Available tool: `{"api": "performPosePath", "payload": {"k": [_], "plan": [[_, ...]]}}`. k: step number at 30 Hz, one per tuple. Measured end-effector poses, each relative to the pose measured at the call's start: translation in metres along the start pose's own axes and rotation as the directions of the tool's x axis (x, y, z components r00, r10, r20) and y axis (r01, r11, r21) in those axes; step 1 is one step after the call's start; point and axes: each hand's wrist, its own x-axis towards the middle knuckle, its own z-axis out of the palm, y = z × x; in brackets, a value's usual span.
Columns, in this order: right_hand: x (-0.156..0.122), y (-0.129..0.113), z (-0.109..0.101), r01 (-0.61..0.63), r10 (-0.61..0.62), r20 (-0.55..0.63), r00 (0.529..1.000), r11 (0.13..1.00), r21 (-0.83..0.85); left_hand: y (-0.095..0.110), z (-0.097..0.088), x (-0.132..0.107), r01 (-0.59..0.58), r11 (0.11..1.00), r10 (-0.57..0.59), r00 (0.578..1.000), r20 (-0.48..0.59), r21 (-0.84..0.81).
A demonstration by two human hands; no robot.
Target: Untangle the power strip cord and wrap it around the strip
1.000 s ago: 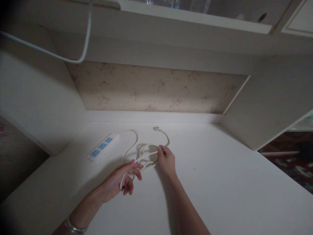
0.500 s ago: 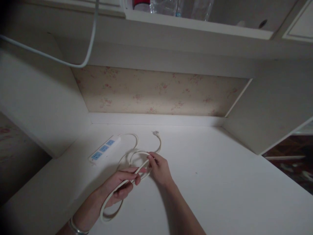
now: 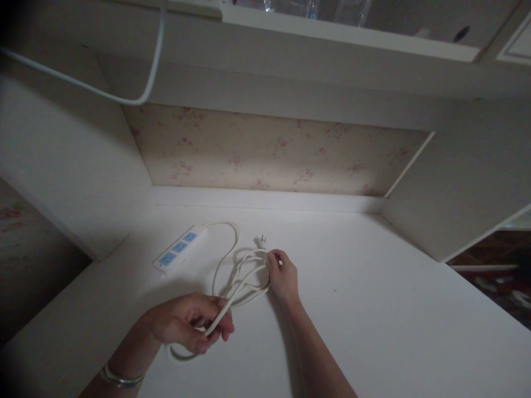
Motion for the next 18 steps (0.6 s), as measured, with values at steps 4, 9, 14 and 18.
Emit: {"api": "performPosePath", "payload": {"k": [4, 9, 14, 18], "plan": [[0.001, 0.003, -0.001, -0.001, 0.000, -0.017, 1.000, 1.000, -0.015, 0.008, -0.001, -0.001, -0.030, 0.989, -0.004, 0.974, 0.228, 0.148], [0.000, -0.002, 0.000, 0.025, -0.024, 0.065, 0.998, 1.000, -0.018, -0.015, 0.003, 0.014, 0.072, 0.966, -0.065, 0.997, 0.040, -0.249], [-0.006, -0.010, 0.001, 0.118, -0.107, 0.212, 0.971, 0.992, -0.036, -0.031, 0.015, 0.041, 0.085, 0.889, -0.197, 0.958, -0.208, -0.450], [-0.010, -0.008, 0.004, 0.215, -0.196, 0.345, 0.918, 0.977, -0.016, -0.023, 0.022, 0.047, 0.106, 0.882, -0.233, 0.945, -0.229, -0.460]]}}
